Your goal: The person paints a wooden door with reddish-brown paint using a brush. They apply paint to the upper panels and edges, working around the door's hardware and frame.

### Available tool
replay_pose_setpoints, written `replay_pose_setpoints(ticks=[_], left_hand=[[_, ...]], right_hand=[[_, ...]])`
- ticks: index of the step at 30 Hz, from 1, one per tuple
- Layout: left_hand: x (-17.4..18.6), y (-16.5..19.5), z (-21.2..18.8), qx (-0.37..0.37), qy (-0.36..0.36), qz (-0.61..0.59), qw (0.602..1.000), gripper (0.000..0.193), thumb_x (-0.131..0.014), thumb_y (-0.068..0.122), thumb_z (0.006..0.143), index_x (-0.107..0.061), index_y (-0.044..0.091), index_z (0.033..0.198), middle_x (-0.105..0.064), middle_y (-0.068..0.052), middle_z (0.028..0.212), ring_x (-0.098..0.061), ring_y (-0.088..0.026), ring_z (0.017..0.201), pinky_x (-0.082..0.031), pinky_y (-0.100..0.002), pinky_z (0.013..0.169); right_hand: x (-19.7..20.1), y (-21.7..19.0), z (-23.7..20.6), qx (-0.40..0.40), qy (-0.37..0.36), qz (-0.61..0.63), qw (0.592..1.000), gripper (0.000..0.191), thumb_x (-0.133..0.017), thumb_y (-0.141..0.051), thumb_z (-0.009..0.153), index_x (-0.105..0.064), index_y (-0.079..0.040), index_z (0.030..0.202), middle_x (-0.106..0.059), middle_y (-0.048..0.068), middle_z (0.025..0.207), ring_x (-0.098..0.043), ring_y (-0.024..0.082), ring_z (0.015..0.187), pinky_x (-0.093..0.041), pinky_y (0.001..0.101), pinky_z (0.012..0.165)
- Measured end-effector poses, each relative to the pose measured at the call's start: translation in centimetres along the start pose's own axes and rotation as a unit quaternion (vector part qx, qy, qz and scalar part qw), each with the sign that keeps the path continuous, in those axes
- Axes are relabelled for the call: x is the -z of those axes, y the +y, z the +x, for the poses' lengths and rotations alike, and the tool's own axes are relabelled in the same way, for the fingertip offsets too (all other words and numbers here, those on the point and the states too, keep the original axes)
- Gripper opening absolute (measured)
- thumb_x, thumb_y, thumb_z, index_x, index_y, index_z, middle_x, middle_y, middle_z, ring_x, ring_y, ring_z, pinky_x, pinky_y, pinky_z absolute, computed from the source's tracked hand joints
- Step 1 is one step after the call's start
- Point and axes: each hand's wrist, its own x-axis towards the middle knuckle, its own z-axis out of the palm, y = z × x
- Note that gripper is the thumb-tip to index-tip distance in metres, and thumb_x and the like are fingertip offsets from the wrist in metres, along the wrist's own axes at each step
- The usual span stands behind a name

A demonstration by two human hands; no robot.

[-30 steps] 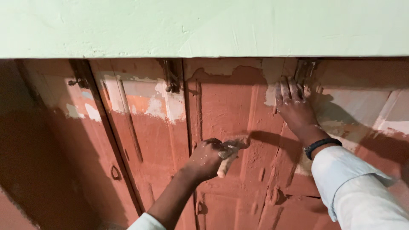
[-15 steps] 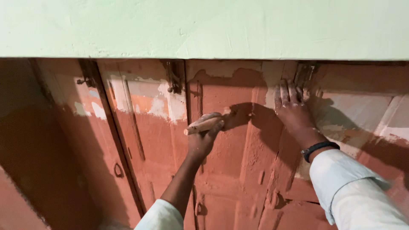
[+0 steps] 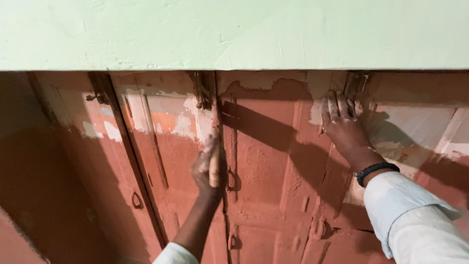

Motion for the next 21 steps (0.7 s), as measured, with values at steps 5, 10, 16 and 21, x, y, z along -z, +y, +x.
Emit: replay_pose_setpoints(ticks=[5,10,16,21], left_hand=[[-3.0,0.4,-3.7,0.044,-0.091,0.118,0.988,0.016,-0.066,0.008,0.097,-0.078,0.010,0.108,-0.080,-0.008,0.082,-0.075,-0.015,0.065,-0.060,-0.033,0.057],[-6.0,3.3,-6.0,0.117,-0.152,0.141,0.971,0.015,-0.070,0.013,0.091,-0.079,0.007,0.102,-0.074,-0.016,0.074,-0.072,-0.024,0.064,-0.057,-0.040,0.057],[-4.2,6.4,-7.2,0.021,-0.106,-0.037,0.993,0.018,-0.068,0.002,0.098,-0.074,0.001,0.114,-0.077,-0.018,0.101,-0.077,-0.029,0.095,-0.062,-0.038,0.078],[-1.3,3.2,-7.1,0.047,-0.120,-0.087,0.988,0.013,-0.069,0.002,0.096,-0.074,-0.001,0.108,-0.079,-0.017,0.103,-0.078,-0.027,0.095,-0.061,-0.037,0.082]], right_hand=[[-0.1,0.1,0.1,0.005,-0.004,0.004,1.000,0.058,-0.055,-0.014,0.093,-0.049,0.003,0.147,-0.053,0.018,0.152,-0.045,0.035,0.145,-0.041,0.0441,0.120],[0.3,0.2,-0.4,0.001,-0.016,0.014,1.000,0.059,-0.057,-0.012,0.091,-0.048,0.002,0.148,-0.052,0.017,0.154,-0.044,0.034,0.147,-0.041,0.0431,0.120],[0.5,0.4,-0.4,0.002,-0.012,0.015,1.000,0.060,-0.057,-0.011,0.093,-0.047,0.003,0.150,-0.051,0.017,0.154,-0.043,0.034,0.148,-0.041,0.0429,0.122],[0.8,0.2,-0.3,-0.006,-0.048,0.015,0.999,0.065,-0.059,-0.012,0.088,-0.044,0.002,0.151,-0.046,0.017,0.157,-0.041,0.036,0.146,-0.042,0.0438,0.119]])
